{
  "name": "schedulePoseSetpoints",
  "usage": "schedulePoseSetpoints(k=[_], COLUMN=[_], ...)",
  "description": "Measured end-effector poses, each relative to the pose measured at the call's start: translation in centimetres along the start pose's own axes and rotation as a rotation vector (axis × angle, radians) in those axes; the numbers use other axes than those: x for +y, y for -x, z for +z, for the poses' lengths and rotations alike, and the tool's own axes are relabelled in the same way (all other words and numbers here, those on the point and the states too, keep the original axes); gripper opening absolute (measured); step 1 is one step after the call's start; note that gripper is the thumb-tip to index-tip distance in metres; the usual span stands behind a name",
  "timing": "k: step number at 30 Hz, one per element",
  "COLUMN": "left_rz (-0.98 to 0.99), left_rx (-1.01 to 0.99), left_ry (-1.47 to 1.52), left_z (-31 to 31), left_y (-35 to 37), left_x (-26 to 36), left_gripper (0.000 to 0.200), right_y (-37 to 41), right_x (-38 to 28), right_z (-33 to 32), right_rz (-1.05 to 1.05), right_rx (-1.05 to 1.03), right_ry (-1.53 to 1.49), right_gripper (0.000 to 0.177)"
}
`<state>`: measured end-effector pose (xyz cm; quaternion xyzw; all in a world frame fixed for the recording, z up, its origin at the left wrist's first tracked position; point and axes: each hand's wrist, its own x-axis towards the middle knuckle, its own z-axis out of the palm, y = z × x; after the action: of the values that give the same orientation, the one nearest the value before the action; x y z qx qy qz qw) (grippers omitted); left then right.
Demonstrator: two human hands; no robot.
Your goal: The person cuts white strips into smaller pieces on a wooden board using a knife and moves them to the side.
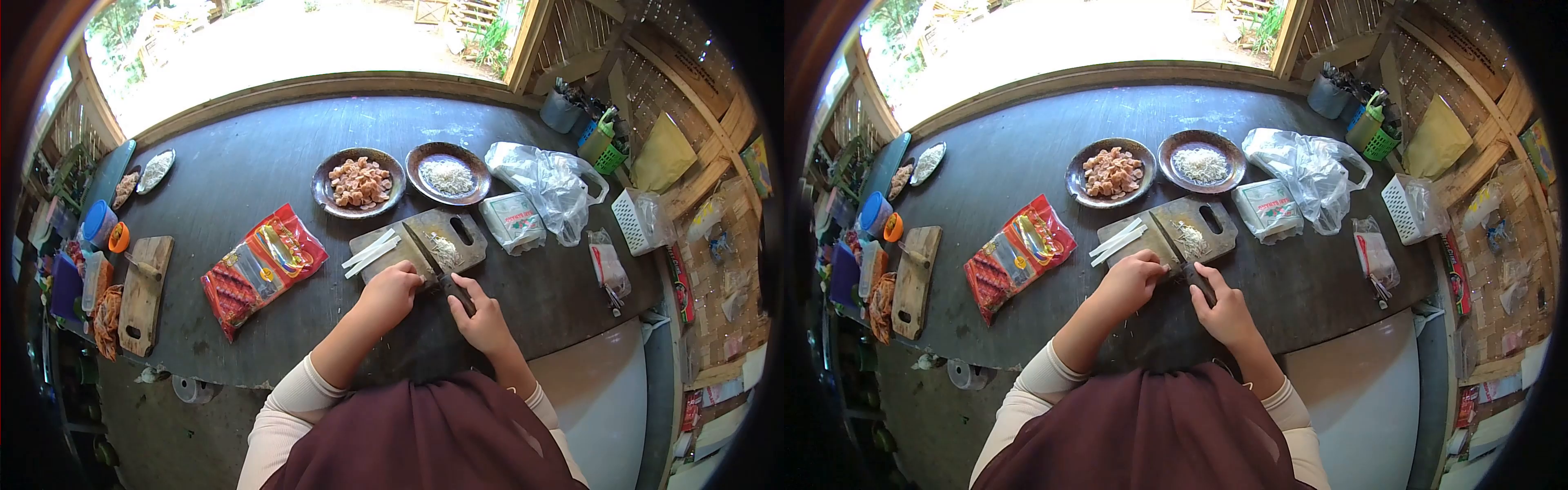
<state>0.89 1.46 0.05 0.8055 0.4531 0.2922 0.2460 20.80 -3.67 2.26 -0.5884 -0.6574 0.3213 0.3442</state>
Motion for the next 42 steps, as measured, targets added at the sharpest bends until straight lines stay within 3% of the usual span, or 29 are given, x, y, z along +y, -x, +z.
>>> schedulePoseSetpoints(k=[12, 17, 26, 32, 42], left_rz=[0.000, 0.022, 0.020, 0.005, -0.030], left_rx=[0.002, 0.011, -0.010, -0.010, -0.059], left_ry=[0.022, -0.024, -0.048, -0.070, -0.120], left_z=[-0.1, 0.0, 0.0, 0.1, -0.2], left_y=[0.0, 0.1, 0.0, -0.1, -0.2], left_x=[0.0, 0.2, 0.2, 0.5, 0.9], left_gripper=[0.019, 0.022, 0.023, 0.023, 0.023], right_y=[2.4, 2.9, 3.0, 1.3, 3.5], right_x=[-0.5, 0.1, 0.3, -0.7, 0.4], right_z=[0.3, 1.0, 0.9, 1.1, 0.0], right_rz=[0.040, -0.077, -0.102, 0.008, -0.062], right_rx=[-0.046, 0.034, 0.025, -0.032, -0.013], right_ry=[-0.048, -0.040, -0.054, -0.049, -0.024], right_gripper=[0.042, 0.042, 0.041, 0.040, 0.040])
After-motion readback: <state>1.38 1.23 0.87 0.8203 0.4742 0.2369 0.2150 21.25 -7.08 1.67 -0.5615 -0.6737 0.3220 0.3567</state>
